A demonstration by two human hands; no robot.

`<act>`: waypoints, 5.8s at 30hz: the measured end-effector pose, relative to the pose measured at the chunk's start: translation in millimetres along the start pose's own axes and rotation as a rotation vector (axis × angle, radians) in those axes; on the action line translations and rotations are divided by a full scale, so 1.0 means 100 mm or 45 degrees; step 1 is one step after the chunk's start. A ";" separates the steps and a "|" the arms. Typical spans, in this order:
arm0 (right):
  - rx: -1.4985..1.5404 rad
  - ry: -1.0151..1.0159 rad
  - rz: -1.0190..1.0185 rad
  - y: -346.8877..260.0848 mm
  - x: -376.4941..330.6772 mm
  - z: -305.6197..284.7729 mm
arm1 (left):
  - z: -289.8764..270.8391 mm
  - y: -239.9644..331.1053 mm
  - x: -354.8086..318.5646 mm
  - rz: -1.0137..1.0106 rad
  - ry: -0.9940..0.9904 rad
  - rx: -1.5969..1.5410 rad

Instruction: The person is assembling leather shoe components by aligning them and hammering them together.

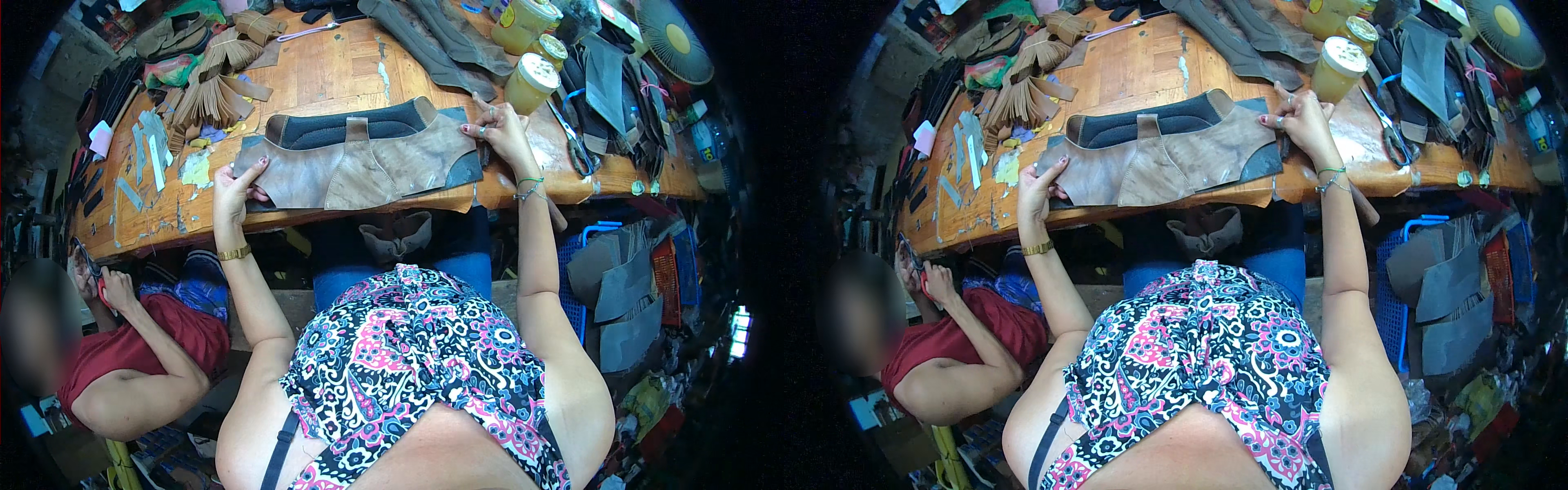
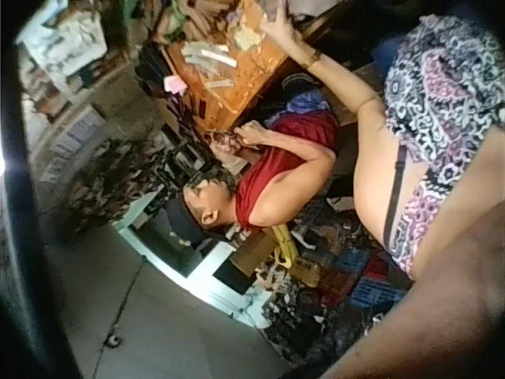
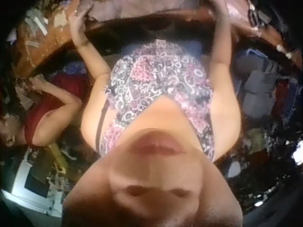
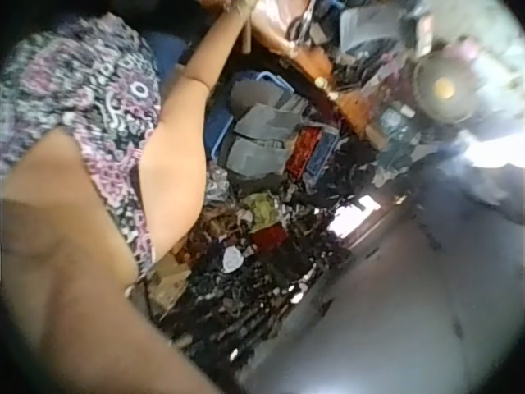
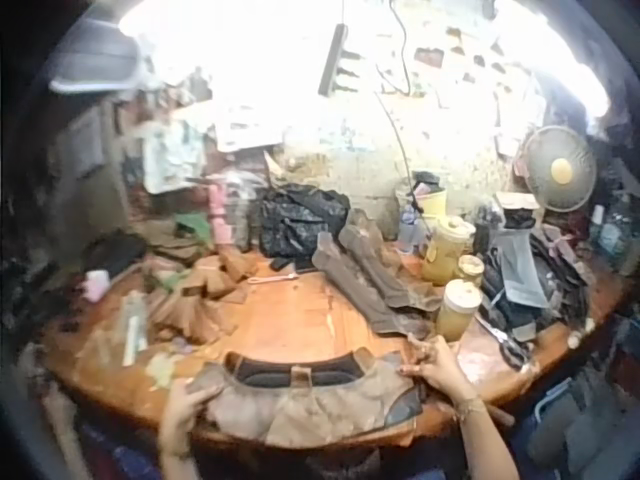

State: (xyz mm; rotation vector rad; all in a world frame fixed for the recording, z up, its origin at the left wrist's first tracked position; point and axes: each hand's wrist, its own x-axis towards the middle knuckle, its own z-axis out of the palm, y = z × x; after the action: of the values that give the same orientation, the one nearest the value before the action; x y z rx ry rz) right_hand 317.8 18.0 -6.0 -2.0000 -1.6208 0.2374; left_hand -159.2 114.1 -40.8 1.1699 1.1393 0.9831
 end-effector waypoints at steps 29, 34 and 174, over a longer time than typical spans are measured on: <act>-0.161 0.055 -0.010 0.01 -0.02 0.08 | -0.02 0.00 0.00 0.018 -0.011 -0.002; -0.218 0.019 0.005 -0.02 -0.03 0.06 | 0.05 0.02 -0.04 0.040 0.020 0.019; 0.342 0.603 -0.214 -0.22 -1.41 -0.14 | 1.90 0.42 1.01 0.403 -1.133 1.156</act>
State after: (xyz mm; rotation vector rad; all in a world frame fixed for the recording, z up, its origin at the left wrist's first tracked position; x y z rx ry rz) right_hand 269.4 -117.1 -11.1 -1.5605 -1.3587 -0.0766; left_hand 44.9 186.2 -9.3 2.2563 0.6376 0.0151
